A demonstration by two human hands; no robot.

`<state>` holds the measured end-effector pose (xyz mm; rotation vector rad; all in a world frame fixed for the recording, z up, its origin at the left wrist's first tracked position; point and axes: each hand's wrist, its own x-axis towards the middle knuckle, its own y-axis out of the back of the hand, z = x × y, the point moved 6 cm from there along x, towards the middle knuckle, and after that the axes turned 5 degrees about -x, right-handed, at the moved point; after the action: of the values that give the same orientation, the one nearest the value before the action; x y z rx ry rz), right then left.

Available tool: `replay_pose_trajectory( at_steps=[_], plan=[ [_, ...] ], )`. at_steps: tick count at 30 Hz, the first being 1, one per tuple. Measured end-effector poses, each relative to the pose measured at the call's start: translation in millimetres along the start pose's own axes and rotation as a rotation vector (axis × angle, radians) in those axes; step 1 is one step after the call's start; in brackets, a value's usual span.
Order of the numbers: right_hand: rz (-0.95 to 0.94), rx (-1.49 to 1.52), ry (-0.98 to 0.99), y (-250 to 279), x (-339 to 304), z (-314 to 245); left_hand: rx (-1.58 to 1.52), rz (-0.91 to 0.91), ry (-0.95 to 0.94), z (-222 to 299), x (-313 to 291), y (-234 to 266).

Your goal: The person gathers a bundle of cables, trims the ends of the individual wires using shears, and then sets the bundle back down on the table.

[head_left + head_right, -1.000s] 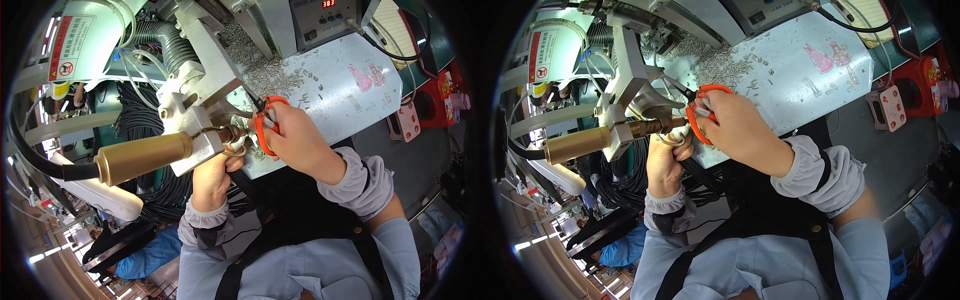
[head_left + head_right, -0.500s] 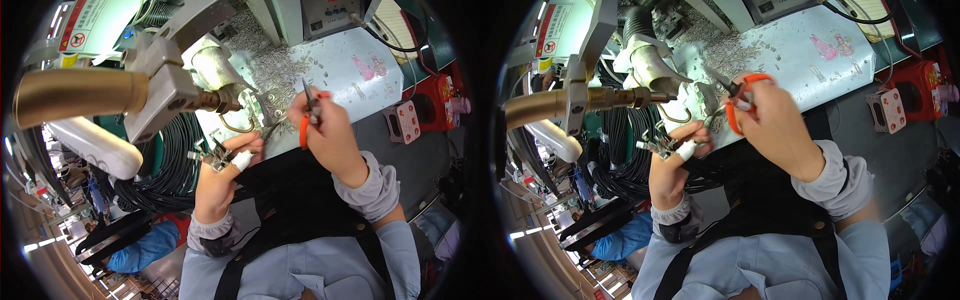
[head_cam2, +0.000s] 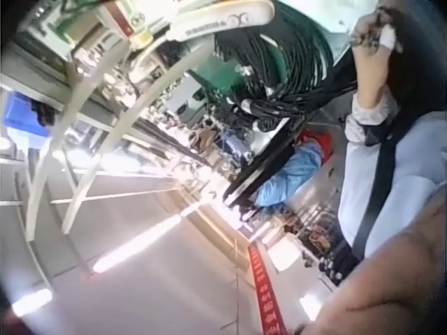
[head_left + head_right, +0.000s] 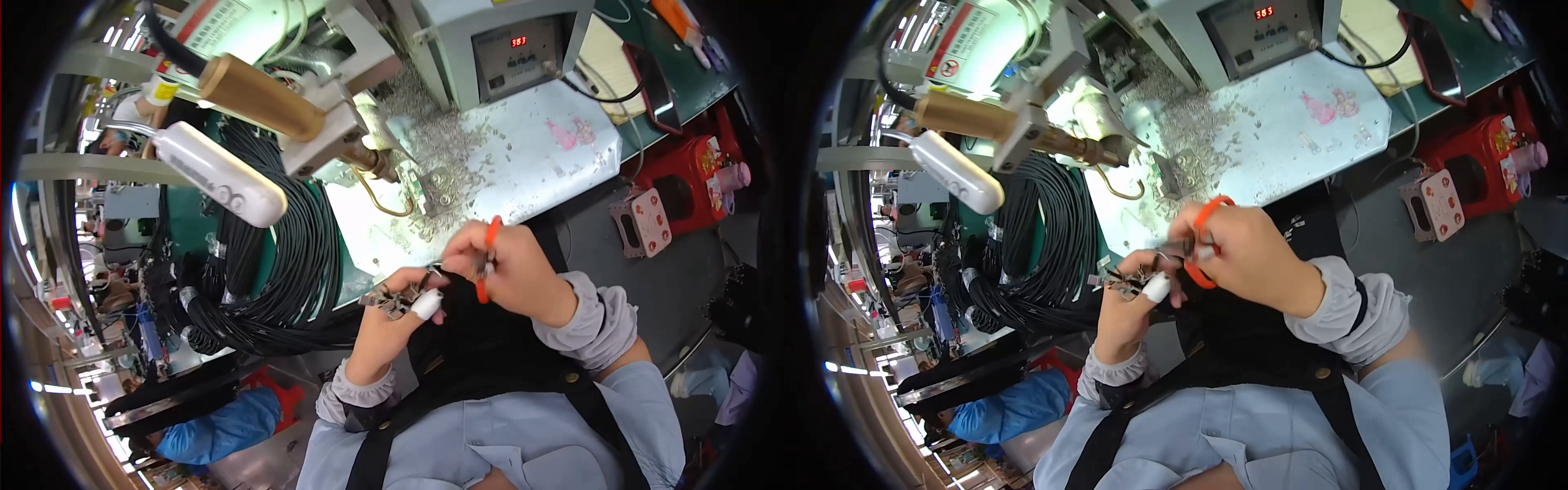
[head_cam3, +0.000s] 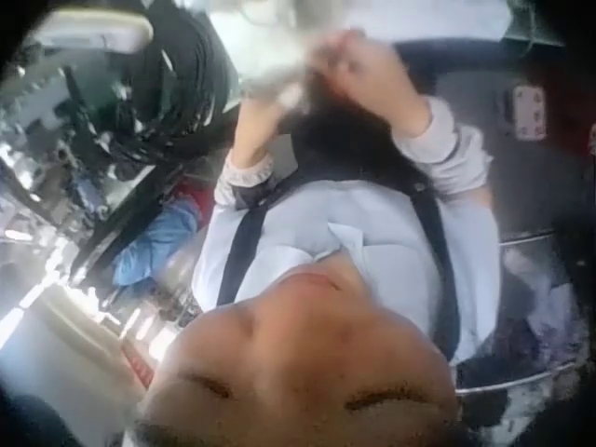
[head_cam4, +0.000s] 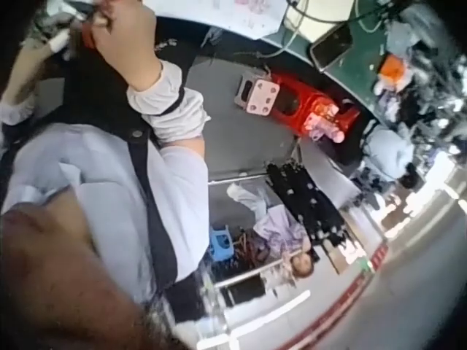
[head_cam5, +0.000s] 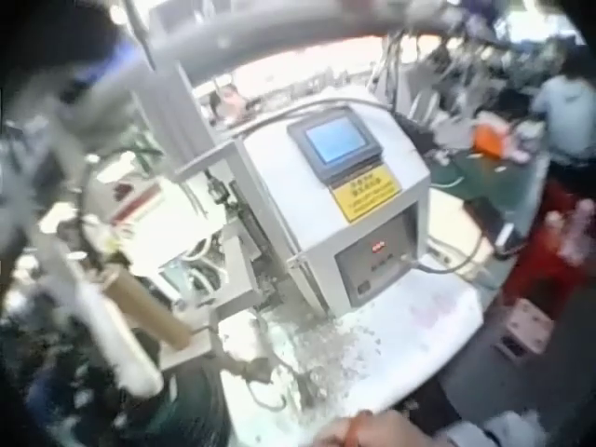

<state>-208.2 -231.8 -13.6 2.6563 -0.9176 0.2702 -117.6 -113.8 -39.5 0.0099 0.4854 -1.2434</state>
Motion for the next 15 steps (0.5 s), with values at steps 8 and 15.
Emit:
replay_pose_trajectory(
  at_steps=[8, 15],
  plan=[
    [-0.049, -0.205, -0.018, 5, -6, -16, 0.397, 0.088, -0.327, 22, -10, -9],
    [0.038, -0.298, 0.033, 22, -16, -31, 0.016, 0.162, -0.273, 15, -8, -4]
  ],
)
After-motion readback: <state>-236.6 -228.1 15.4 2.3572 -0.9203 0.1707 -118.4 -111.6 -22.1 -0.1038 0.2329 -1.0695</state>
